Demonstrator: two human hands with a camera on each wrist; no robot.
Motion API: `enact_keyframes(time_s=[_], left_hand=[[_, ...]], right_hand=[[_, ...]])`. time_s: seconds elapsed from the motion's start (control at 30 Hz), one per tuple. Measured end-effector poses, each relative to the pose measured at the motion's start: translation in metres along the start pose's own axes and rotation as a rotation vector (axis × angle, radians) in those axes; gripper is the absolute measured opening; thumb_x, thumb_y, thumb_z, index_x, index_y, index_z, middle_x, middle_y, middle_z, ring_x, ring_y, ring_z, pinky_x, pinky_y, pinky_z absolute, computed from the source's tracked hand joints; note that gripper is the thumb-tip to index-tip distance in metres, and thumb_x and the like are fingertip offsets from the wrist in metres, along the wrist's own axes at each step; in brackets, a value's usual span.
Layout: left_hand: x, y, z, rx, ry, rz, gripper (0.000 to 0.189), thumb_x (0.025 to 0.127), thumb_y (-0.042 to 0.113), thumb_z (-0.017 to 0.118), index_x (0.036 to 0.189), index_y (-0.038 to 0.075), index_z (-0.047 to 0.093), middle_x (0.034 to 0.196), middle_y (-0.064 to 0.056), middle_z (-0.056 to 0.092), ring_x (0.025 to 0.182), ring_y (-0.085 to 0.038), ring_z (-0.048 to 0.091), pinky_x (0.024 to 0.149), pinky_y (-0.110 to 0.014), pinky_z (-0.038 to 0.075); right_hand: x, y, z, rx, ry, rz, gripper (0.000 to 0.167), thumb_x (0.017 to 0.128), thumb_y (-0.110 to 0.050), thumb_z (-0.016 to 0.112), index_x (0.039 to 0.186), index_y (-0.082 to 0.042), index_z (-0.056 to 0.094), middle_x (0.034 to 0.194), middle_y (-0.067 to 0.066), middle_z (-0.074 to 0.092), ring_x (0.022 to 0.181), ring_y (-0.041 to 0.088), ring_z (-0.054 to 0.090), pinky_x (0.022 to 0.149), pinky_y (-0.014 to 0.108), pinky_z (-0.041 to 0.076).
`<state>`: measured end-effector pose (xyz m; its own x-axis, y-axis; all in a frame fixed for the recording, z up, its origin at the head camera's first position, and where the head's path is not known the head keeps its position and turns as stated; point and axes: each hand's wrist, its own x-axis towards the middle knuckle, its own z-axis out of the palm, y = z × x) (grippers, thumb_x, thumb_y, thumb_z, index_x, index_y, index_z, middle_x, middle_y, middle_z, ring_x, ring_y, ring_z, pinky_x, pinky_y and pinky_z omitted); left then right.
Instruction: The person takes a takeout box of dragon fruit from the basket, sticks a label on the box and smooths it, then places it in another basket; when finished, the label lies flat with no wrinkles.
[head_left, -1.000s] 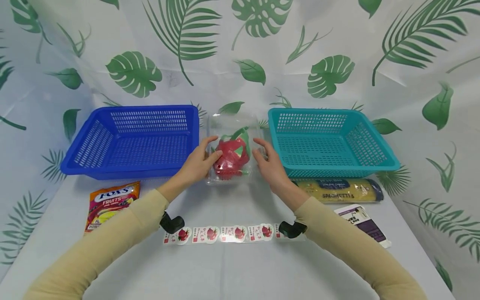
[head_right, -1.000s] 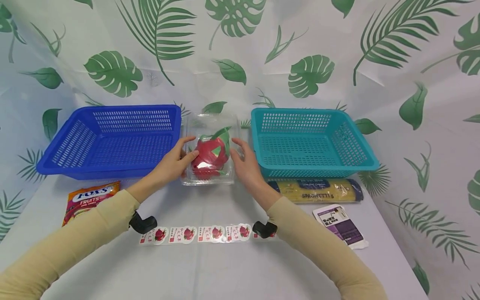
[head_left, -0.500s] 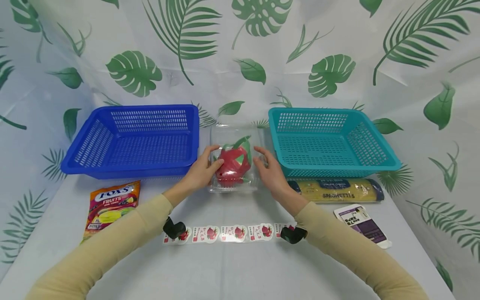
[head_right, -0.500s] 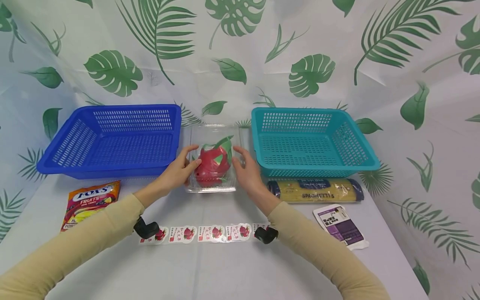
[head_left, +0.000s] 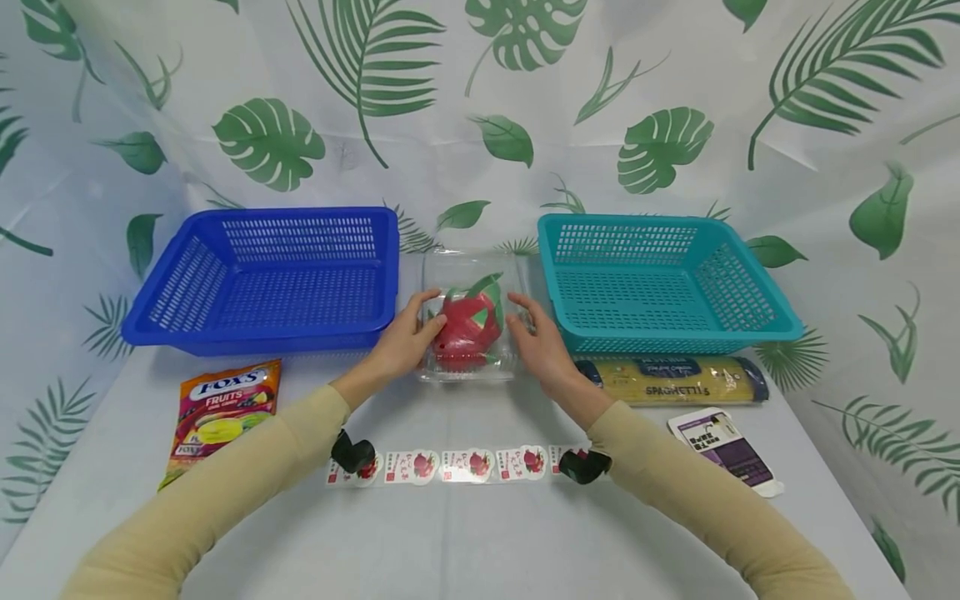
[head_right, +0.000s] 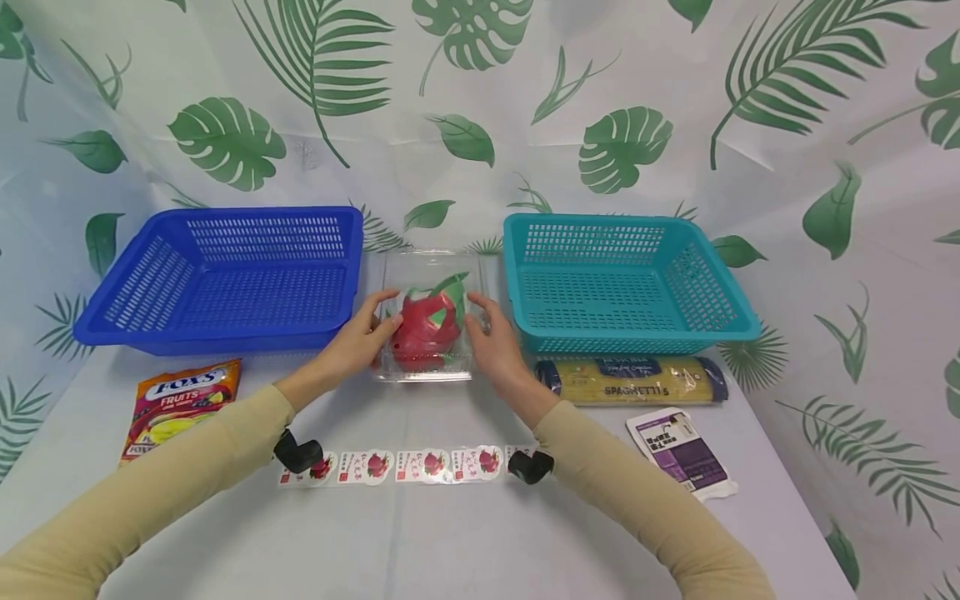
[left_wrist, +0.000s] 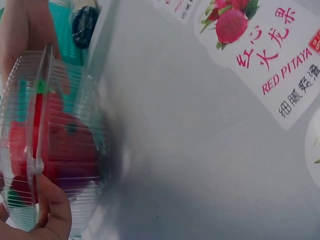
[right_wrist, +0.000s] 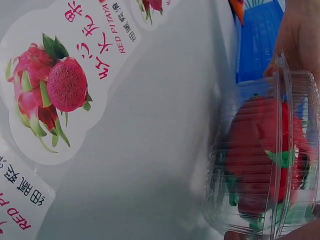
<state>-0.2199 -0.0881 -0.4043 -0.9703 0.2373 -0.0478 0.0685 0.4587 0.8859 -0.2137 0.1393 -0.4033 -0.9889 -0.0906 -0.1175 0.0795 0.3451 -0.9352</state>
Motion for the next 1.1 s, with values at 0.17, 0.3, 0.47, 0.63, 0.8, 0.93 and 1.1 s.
enact_keyframes(time_s=[0.17, 0.3, 0.47, 0.63, 0.8, 0.93, 1.1], left_hand=[[0.0031, -0.003, 0.0, -0.029, -0.005, 0.004, 0.053, 0.104, 0.036, 0.046, 0.152, 0.021, 0.03, 0.07, -0.006, 0.045, 0.047, -0.019, 0.046, 0.047, -0.03, 0.04], [0.0041, -0.0039, 0.0007, -0.041, 0.003, 0.0, 0.052, 0.104, 0.037, 0.046, 0.151, 0.022, 0.03, 0.07, -0.006, 0.044, 0.048, -0.018, 0.045, 0.047, -0.03, 0.039], [0.0053, -0.0051, 0.0024, -0.066, 0.013, -0.007, 0.052, 0.104, 0.038, 0.045, 0.152, 0.023, 0.031, 0.072, -0.006, 0.043, 0.048, -0.018, 0.043, 0.047, -0.028, 0.039], [0.0071, -0.0058, 0.0038, -0.067, 0.022, -0.004, 0.051, 0.104, 0.039, 0.045, 0.152, 0.024, 0.032, 0.071, -0.006, 0.043, 0.049, -0.019, 0.044, 0.048, -0.029, 0.04], [0.0075, -0.0076, 0.0046, -0.063, 0.025, 0.024, 0.05, 0.105, 0.037, 0.044, 0.152, 0.024, 0.032, 0.066, -0.005, 0.043, 0.048, -0.019, 0.045, 0.048, -0.03, 0.039], [0.0069, -0.0085, 0.0047, -0.076, 0.022, 0.033, 0.05, 0.105, 0.037, 0.043, 0.152, 0.026, 0.032, 0.063, -0.004, 0.043, 0.047, -0.017, 0.044, 0.048, -0.03, 0.04], [0.0061, -0.009, 0.0044, -0.08, 0.031, 0.027, 0.05, 0.105, 0.036, 0.043, 0.153, 0.024, 0.032, 0.063, -0.004, 0.042, 0.046, -0.017, 0.044, 0.048, -0.03, 0.04]], right_hand=[[0.0026, 0.001, -0.0005, -0.001, -0.006, -0.004, 0.045, 0.106, -0.028, 0.044, 0.15, -0.022, 0.036, 0.159, 0.004, 0.023, 0.148, 0.028, 0.014, 0.115, 0.051, 0.024], [0.0043, 0.0017, -0.0005, 0.009, -0.014, -0.011, 0.046, 0.106, -0.028, 0.043, 0.15, -0.02, 0.035, 0.16, 0.004, 0.022, 0.148, 0.028, 0.013, 0.115, 0.051, 0.024], [0.0061, 0.0025, -0.0015, 0.016, -0.03, -0.01, 0.046, 0.106, -0.028, 0.042, 0.151, -0.02, 0.033, 0.16, 0.005, 0.02, 0.148, 0.028, 0.011, 0.115, 0.052, 0.022], [0.0059, 0.0031, -0.0052, 0.01, -0.044, -0.013, 0.046, 0.106, -0.031, 0.041, 0.151, -0.023, 0.033, 0.16, 0.004, 0.02, 0.148, 0.026, 0.011, 0.115, 0.05, 0.022], [0.005, 0.005, -0.0082, -0.013, -0.067, -0.03, 0.047, 0.106, -0.034, 0.04, 0.152, -0.024, 0.032, 0.16, 0.005, 0.021, 0.147, 0.026, 0.014, 0.114, 0.051, 0.025], [0.0056, 0.0068, -0.0089, -0.028, -0.077, -0.037, 0.048, 0.106, -0.035, 0.039, 0.152, -0.024, 0.03, 0.16, 0.005, 0.021, 0.146, 0.025, 0.016, 0.113, 0.052, 0.026], [0.0053, 0.0059, -0.008, -0.052, -0.079, -0.034, 0.048, 0.107, -0.034, 0.038, 0.153, -0.024, 0.029, 0.16, 0.006, 0.02, 0.147, 0.025, 0.015, 0.114, 0.053, 0.023]])
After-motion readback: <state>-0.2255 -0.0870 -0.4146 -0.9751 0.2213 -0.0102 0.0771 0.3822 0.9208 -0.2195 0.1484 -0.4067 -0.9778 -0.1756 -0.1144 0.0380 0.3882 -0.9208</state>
